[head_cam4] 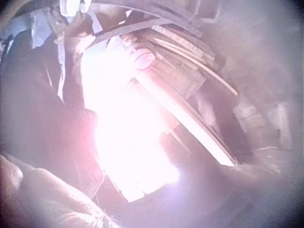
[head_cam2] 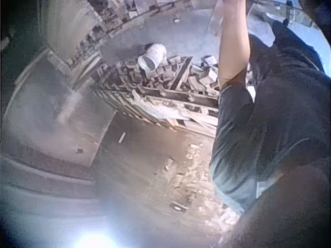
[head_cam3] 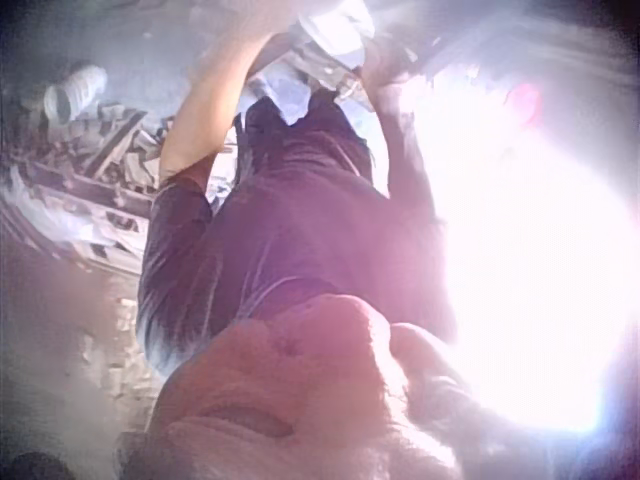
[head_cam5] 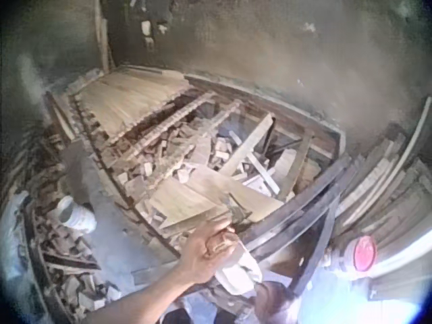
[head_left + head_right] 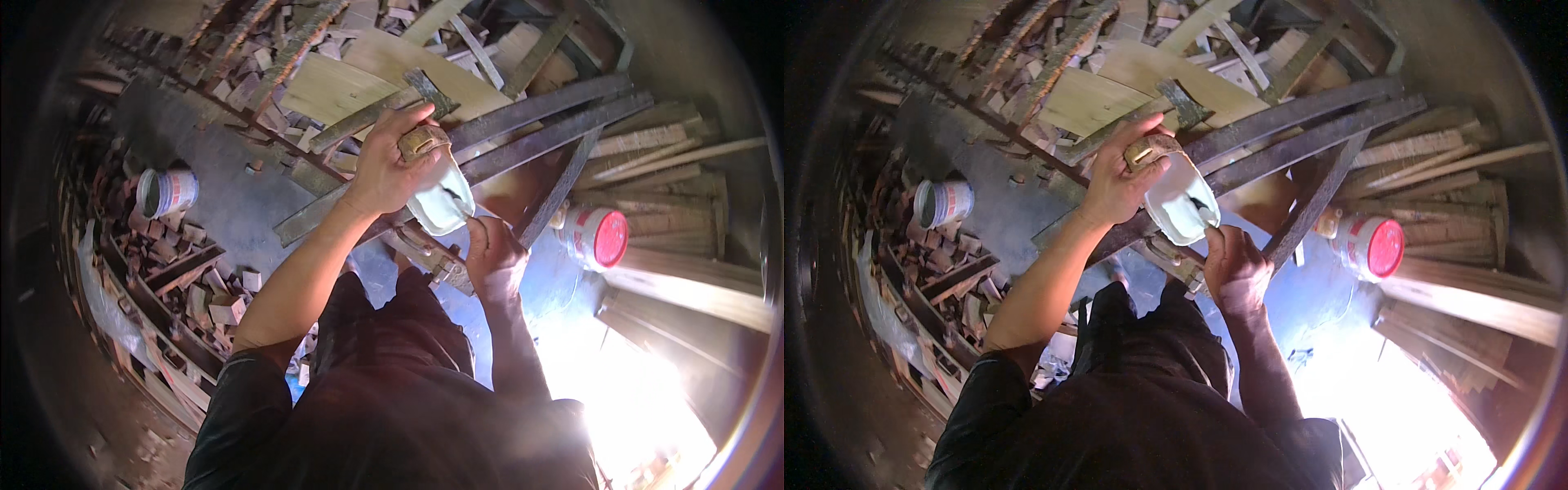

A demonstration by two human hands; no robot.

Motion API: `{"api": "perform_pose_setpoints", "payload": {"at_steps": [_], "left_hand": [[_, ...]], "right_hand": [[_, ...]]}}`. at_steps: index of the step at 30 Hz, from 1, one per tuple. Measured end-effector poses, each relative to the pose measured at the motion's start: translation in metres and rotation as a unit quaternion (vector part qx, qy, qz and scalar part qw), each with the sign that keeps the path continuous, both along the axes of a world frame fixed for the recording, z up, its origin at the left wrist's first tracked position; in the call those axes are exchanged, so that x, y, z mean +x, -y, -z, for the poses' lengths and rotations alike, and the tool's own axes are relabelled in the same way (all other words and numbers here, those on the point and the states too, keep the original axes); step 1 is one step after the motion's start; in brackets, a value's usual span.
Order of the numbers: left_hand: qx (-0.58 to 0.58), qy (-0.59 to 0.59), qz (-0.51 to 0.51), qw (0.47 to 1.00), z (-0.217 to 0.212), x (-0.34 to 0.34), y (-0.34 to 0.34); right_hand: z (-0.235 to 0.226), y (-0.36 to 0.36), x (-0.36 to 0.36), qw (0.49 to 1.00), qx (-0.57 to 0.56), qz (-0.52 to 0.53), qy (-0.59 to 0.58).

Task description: The person scoops white wood glue from a large bucket into a smaller container using a brush, applies the glue along the edge of a flat wooden board, and manually aligns several wooden boards together on a rack.

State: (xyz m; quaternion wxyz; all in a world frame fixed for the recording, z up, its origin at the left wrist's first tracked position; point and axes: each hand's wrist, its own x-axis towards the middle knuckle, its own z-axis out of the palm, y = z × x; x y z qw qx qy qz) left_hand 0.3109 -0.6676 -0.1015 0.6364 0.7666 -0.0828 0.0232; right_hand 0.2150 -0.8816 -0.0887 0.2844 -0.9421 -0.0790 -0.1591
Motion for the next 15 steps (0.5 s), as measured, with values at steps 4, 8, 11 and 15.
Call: {"api": "perform_pose_setpoints", "payload": {"at_steps": [4, 8, 11, 15], "left_hand": [[-0.151, 0.01, 0.201, 0.968, -0.014, 0.011, -0.007], [-0.12, 0.041, 0.312, 0.942, 0.016, 0.04, -0.029], [-0.118, 0.075, 0.289, 0.947, 0.015, 0.033, -0.026], [-0.17, 0.059, 0.21, 0.961, 0.007, 0.009, -0.054]], "right_hand": [[0.013, -0.032, -0.007, 0.996, -0.041, 0.057, -0.054], [0.014, -0.055, -0.023, 0.99, -0.107, 0.024, -0.093], [-0.018, -0.072, -0.021, 0.977, -0.155, 0.136, -0.055], [0.002, -0.13, -0.022, 0.981, -0.098, 0.159, -0.054]]}}
